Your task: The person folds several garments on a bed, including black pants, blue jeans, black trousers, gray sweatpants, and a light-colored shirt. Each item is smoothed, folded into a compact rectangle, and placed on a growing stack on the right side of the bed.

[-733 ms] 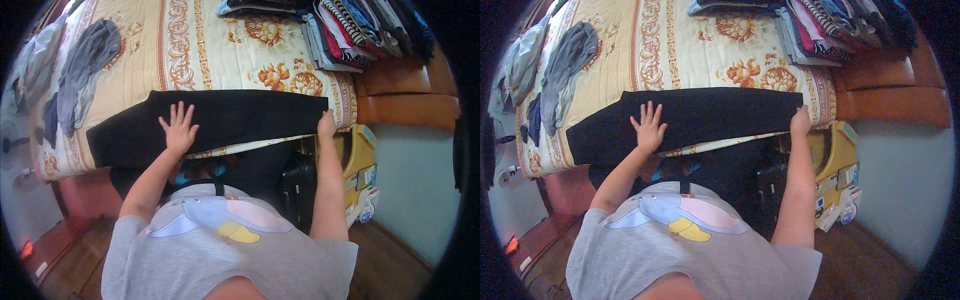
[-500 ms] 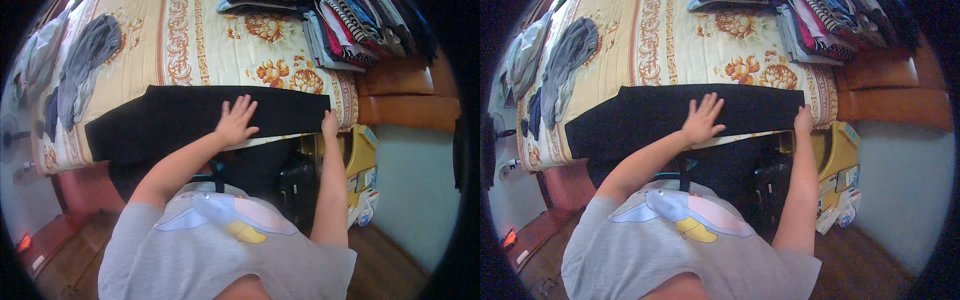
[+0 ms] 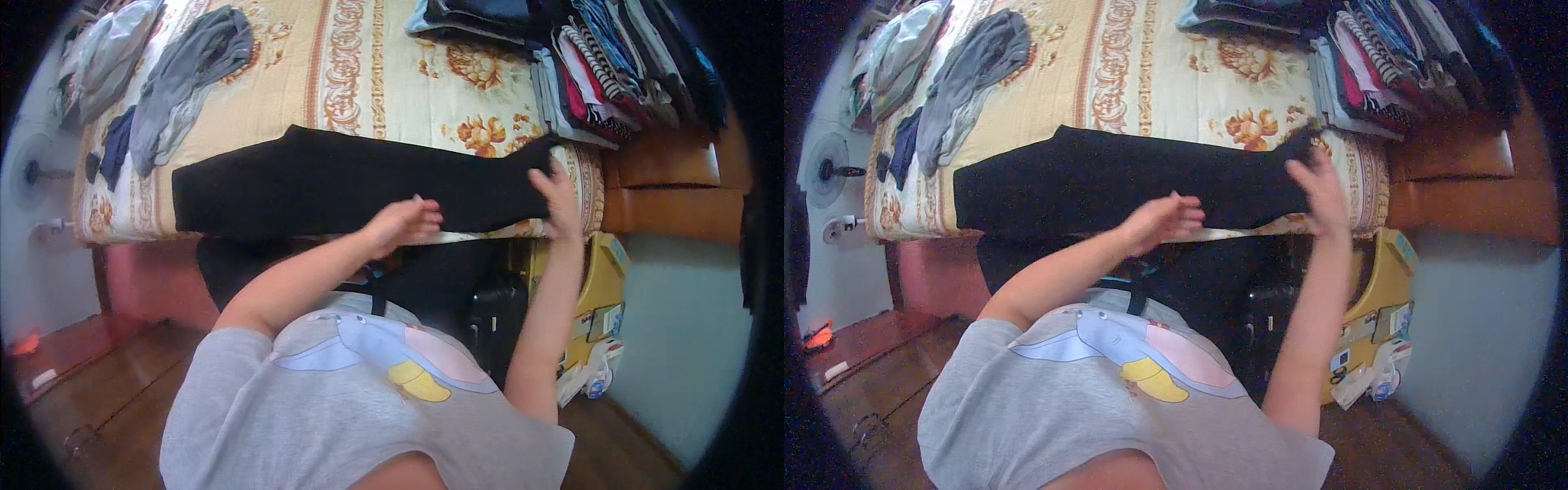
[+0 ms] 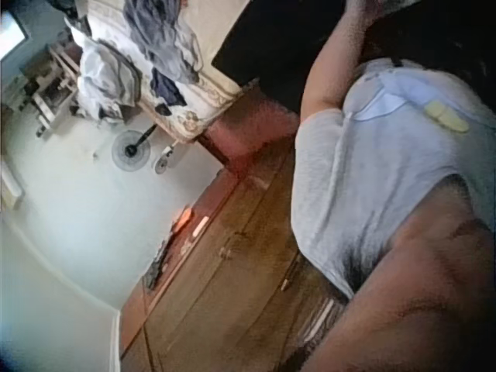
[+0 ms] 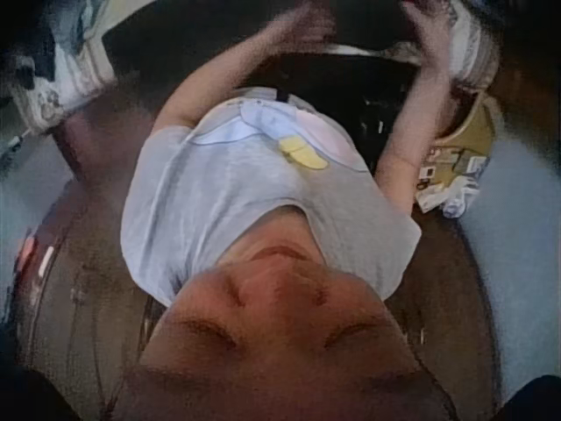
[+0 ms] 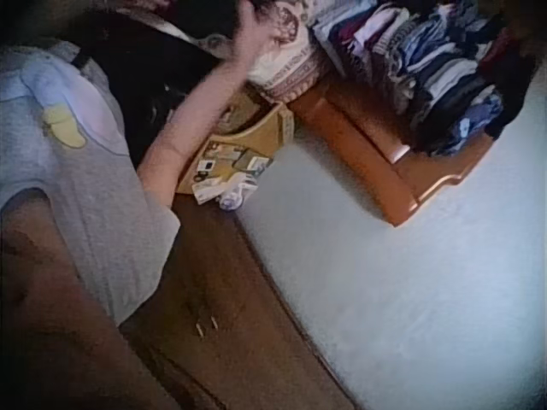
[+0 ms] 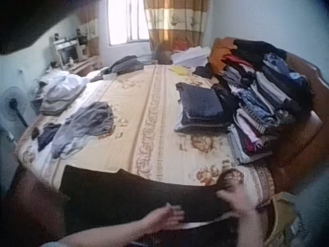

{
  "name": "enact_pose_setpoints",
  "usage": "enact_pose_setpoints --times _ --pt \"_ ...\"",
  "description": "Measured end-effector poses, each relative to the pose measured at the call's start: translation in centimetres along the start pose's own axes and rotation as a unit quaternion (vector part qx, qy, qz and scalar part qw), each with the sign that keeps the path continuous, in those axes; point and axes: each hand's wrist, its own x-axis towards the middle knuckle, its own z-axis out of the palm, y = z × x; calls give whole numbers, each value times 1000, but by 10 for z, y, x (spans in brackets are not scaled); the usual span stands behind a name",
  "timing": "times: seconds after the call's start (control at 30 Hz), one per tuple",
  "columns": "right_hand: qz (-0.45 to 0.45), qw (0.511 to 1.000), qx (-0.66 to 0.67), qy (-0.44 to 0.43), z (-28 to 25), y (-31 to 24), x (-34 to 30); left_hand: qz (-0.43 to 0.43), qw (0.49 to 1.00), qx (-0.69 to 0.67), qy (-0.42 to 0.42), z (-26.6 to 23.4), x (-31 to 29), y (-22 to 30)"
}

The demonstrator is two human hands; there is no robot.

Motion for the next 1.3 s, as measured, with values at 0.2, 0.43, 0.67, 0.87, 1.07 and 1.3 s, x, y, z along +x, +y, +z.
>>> enact_pose_setpoints --times 0.2,0.43,0.67,0.87,1.07,1.3 --pt "-78 937 -339 -36 187 87 18 79 980 -169 -65 -61 -48 56" --pt "-89 912 -393 -69 228 156 4 126 943 71 300 -114 -50 40" --pt "-35 736 -674 51 157 183 3 195 652 549 485 -147 -29 21" --pt "-73 711 -697 58 150 201 5 89 593 638 483 -136 -64 39" --pt "-94 696 -712 7 193 192 0 332 385 473 720 -222 -173 24" --pt "-141 713 -678 -114 271 201 2 303 652 -204 664 -357 -235 7"
